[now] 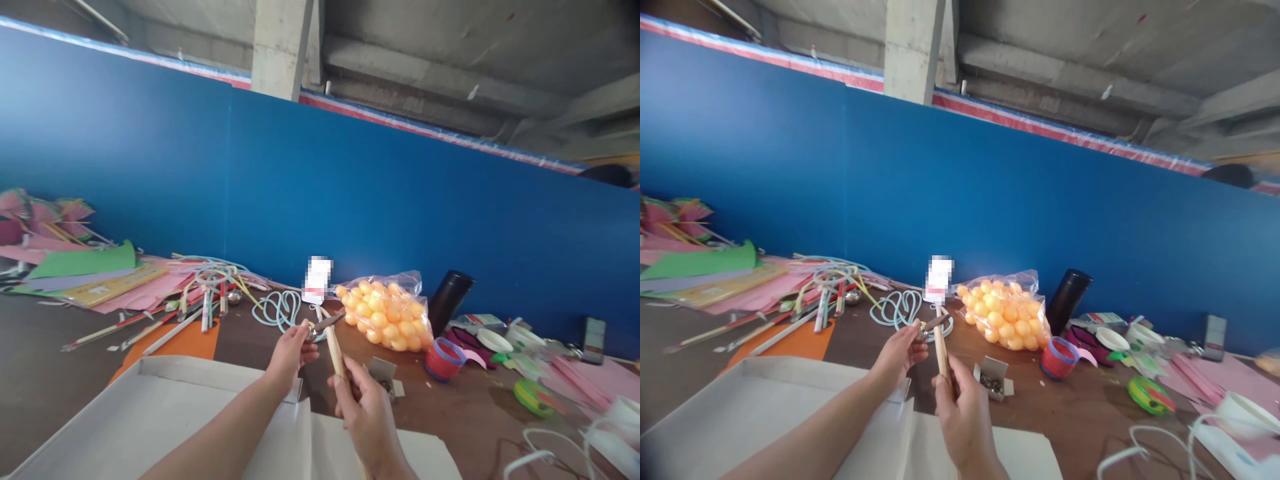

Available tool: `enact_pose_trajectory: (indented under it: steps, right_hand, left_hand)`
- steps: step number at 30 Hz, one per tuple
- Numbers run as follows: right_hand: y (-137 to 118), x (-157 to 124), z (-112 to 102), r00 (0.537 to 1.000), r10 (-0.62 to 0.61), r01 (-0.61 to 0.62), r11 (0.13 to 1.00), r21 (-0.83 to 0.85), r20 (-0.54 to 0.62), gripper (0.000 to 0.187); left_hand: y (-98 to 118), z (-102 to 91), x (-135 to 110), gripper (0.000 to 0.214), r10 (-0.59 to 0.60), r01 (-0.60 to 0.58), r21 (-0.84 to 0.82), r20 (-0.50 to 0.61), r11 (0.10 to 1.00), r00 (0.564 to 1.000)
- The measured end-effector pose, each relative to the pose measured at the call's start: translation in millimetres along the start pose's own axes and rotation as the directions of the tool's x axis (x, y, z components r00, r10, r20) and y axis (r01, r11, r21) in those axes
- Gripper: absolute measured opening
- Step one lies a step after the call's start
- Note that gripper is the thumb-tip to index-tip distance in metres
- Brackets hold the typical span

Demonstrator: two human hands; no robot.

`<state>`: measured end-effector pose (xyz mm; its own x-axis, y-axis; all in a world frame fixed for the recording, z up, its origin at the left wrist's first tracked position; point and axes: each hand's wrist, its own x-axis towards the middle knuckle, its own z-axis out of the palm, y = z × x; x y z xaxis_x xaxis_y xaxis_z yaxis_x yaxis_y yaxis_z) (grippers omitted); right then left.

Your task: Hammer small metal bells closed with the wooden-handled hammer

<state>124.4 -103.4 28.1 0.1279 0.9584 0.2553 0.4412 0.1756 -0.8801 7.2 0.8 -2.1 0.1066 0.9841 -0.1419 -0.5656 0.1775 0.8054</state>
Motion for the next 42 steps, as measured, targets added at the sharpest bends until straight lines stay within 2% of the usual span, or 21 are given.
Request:
enact_pose_trajectory:
  steps: [7,13,17,24,27,30,35,39,42]
  right_hand:
    - [1,1,0,0.999,0.024,-0.024,1.000,-0.001,0.037,0.038]
    - [16,9,-4,0.981,0.196,-0.196,0.980,0.033,0.011,0.037]
    - [31,15,-2,0.947,0.314,-0.316,0.949,0.020,0.074,0.038]
    - [37,15,0,0.930,0.344,-0.340,0.939,-0.051,0.131,0.041]
    - [37,15,-3,0.937,0.321,-0.306,0.944,-0.120,0.135,0.040]
    - [38,15,-7,0.962,0.265,-0.233,0.927,-0.295,0.070,0.036]
    - [32,14,-15,0.979,0.201,-0.182,0.814,-0.551,-0.027,0.024]
    - [27,16,-26,0.970,0.186,-0.243,0.734,-0.634,-0.156,0.022]
    - [26,20,-39,0.945,0.190,-0.324,0.664,-0.674,-0.267,0.024]
  left_hand:
    - [-1,-1.2,1,0.032,-0.005,0.005,0.020,-0.006,1.000,1.000]
    - [-2,-0.4,1,0.035,0.003,-0.003,0.046,0.003,0.999,1.000]
    - [-1,0.2,-1,0.036,0.007,-0.008,0.058,0.010,0.998,1.000]
    - [-2,-1.1,0,0.038,0.023,-0.025,0.058,0.025,0.998,0.999]
    - [-2,-1.0,0,0.038,0.022,-0.024,0.075,0.024,0.997,0.999]
    - [-2,-0.6,-1,0.037,0.016,-0.018,0.087,0.019,0.996,1.000]
    - [-2,-1.0,-1,0.037,0.016,-0.019,0.096,0.027,0.995,0.999]
    - [-1,-1.9,-2,0.036,0.009,-0.012,0.112,0.032,0.994,0.999]
    - [0,-3.0,-3,0.034,0.008,-0.011,0.104,0.035,0.995,0.999]
